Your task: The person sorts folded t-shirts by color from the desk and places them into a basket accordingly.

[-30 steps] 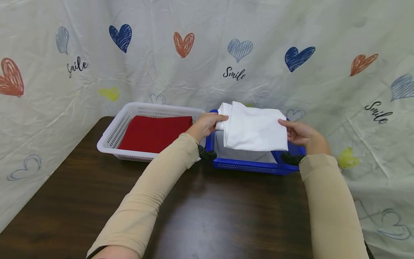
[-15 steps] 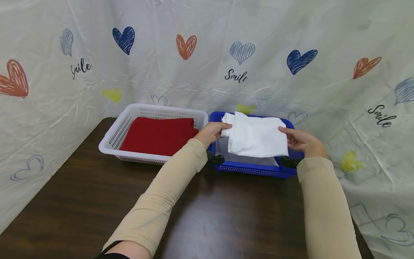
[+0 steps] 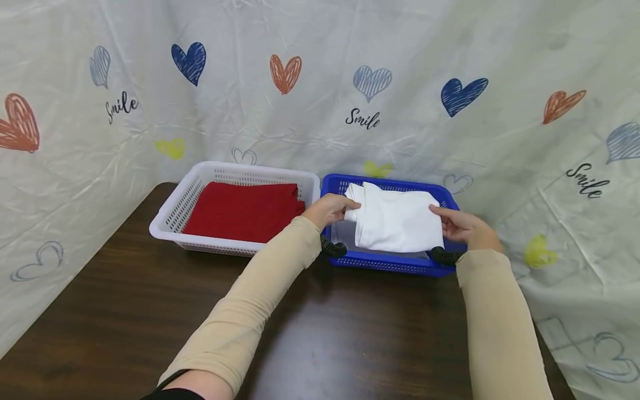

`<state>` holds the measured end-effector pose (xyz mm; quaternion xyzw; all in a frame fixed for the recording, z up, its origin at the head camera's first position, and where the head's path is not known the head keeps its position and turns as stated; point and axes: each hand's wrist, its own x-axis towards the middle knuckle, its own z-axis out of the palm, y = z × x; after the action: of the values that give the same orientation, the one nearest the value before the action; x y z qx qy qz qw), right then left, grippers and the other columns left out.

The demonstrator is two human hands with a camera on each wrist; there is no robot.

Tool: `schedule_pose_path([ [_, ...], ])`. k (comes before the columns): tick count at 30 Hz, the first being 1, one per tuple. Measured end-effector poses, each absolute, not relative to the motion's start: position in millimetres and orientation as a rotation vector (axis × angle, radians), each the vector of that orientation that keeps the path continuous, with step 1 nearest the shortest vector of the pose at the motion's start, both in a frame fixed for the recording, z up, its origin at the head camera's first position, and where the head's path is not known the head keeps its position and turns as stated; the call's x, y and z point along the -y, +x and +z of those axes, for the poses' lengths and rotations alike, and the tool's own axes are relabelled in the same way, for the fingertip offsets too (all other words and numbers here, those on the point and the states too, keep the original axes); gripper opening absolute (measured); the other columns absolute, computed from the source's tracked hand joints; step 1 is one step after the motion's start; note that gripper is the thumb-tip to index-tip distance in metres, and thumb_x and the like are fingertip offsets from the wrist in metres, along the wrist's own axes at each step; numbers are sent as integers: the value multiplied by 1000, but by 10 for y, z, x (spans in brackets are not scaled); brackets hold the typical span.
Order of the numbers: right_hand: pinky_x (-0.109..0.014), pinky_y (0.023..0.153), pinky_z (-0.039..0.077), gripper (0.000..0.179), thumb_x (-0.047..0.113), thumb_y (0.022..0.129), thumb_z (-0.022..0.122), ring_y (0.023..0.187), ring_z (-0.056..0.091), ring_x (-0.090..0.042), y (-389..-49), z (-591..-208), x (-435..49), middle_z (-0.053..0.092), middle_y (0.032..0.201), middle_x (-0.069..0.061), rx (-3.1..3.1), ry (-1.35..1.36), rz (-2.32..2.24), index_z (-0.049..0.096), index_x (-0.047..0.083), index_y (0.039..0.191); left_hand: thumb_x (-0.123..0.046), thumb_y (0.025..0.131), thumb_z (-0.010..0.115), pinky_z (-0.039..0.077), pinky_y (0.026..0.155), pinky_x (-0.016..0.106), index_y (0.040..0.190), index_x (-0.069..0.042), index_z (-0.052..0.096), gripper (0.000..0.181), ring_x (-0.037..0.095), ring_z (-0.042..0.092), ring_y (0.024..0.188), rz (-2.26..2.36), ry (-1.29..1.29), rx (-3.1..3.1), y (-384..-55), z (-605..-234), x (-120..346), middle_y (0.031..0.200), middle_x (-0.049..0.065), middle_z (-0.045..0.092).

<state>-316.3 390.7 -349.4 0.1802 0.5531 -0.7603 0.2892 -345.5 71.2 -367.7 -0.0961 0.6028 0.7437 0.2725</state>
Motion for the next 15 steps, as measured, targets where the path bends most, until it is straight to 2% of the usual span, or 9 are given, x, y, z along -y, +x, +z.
schedule_pose_path([
  [3, -22, 68, 60, 32, 21, 102, 53, 74, 73, -11, -3158, -3526, -3924, 76, 80, -3, -1470, 489, -2015, 75, 9, 81, 4, 91, 65, 51, 69, 21, 154, -3, 32, 71, 12, 57, 80, 1998, -267, -1616, -3439, -3681, -747, 146, 10, 50],
  [8, -23, 75, 60, 30, 19, 101, 54, 79, 73, -11, -3168, -3570, -3951, 76, 83, -3, -1462, 508, -1977, 75, 10, 82, 6, 92, 64, 51, 66, 21, 155, -3, 30, 72, 13, 57, 81, 2021, -295, -1585, -3440, -3730, -797, 149, 11, 47],
  [11, -22, 76, 60, 30, 20, 101, 53, 80, 72, -11, -3171, -3586, -3960, 76, 84, -2, -1479, 513, -1954, 75, 10, 82, 7, 92, 62, 50, 68, 21, 154, -2, 29, 71, 14, 56, 84, 2014, -293, -1585, -3450, -3780, -837, 149, 13, 46],
  [15, -21, 79, 59, 35, 20, 103, 48, 82, 71, -10, -3182, -3610, -3937, 75, 84, -1, -1503, 504, -1919, 74, 10, 82, 9, 92, 61, 56, 83, 24, 151, 1, 35, 64, 18, 62, 96, 2003, -334, -1618, -3454, -3841, -879, 142, 14, 53],
])
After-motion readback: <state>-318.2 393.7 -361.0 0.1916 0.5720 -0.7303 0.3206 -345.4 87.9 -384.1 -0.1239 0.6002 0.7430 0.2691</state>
